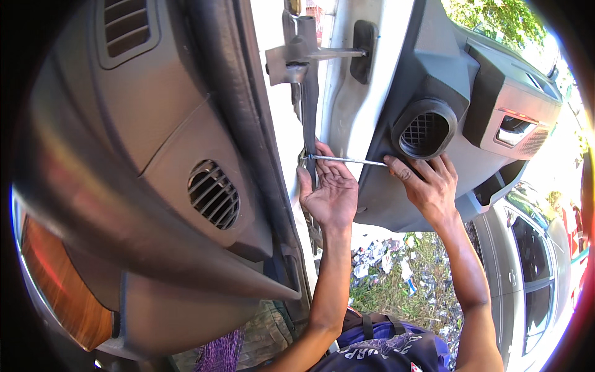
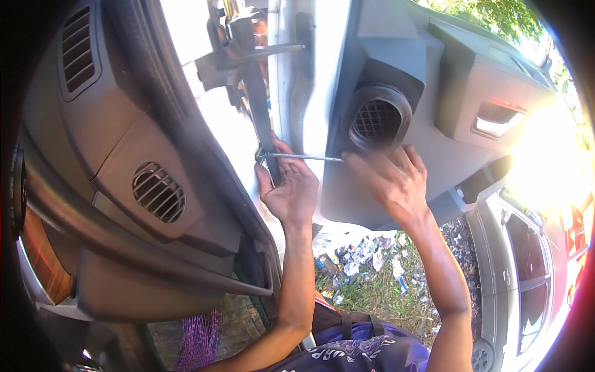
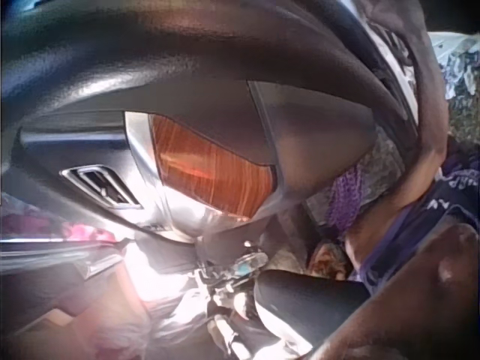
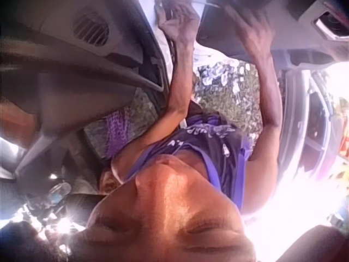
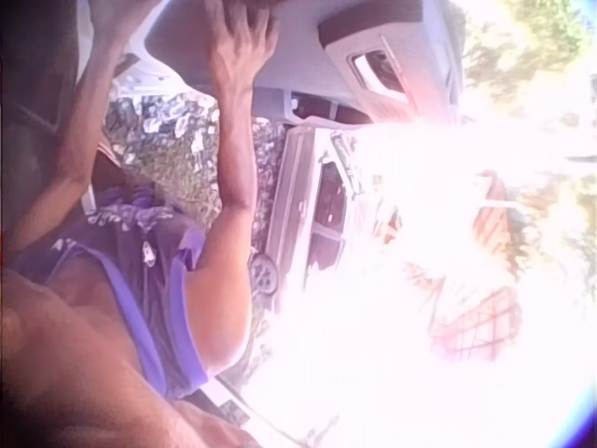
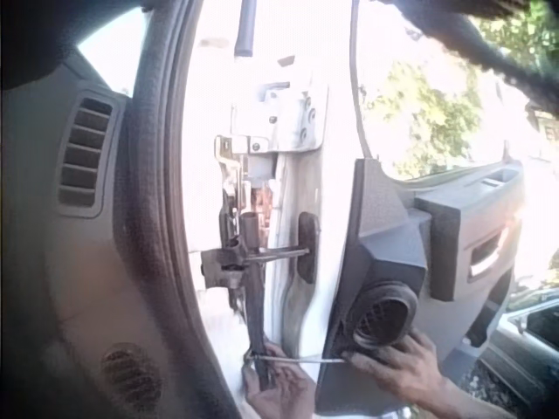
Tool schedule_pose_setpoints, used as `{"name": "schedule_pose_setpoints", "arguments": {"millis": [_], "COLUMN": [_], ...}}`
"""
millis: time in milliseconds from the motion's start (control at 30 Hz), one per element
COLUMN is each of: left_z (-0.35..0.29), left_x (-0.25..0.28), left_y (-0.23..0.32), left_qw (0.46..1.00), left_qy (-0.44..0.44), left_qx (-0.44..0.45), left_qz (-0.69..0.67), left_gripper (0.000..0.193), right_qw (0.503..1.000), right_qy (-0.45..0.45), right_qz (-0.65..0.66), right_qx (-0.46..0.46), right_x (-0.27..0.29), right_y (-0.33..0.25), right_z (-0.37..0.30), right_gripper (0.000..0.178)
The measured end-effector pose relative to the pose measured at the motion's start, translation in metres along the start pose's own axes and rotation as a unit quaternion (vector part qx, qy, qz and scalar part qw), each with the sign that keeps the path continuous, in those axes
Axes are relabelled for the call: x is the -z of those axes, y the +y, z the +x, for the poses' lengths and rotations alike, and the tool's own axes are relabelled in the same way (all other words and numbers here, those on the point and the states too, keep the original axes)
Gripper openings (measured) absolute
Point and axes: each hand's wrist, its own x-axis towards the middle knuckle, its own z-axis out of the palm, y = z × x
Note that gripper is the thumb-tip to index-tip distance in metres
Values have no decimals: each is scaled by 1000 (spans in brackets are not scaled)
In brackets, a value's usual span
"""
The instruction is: The person uses a screwdriver to remove screws from the interior door panel of a white car. They then move a wooden stool and continue to work on the door mechanism, eventually removing the door panel.
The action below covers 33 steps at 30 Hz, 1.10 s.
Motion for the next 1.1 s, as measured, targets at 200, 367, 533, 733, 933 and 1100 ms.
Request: {"name": "schedule_pose_setpoints", "arguments": {"millis": [200,367,533,733,933,1100], "left_z": [0,-1,-1,-3,1,-1], "left_x": [0,-3,1,-1,3,1], "left_y": [0,-3,-3,-3,-4,-4], "left_qw": [1000,999,1000,999,999,1000], "left_qy": [10,23,-6,-18,-22,-6], "left_qx": [-10,-26,-7,-19,-1,-14], "left_qz": [6,10,14,38,37,18], "left_gripper": [39,42,43,47,47,46], "right_qw": [998,998,969,903,971,996], "right_qy": [-27,-55,-230,-271,-111,3], "right_qz": [-18,19,90,318,205,69], "right_qx": [45,29,-13,-99,-59,65], "right_x": [7,6,18,18,11,0], "right_y": [7,7,15,19,11,18], "right_z": [3,2,5,21,-9,-11], "right_gripper": [38,38,48,43,44,45]}}
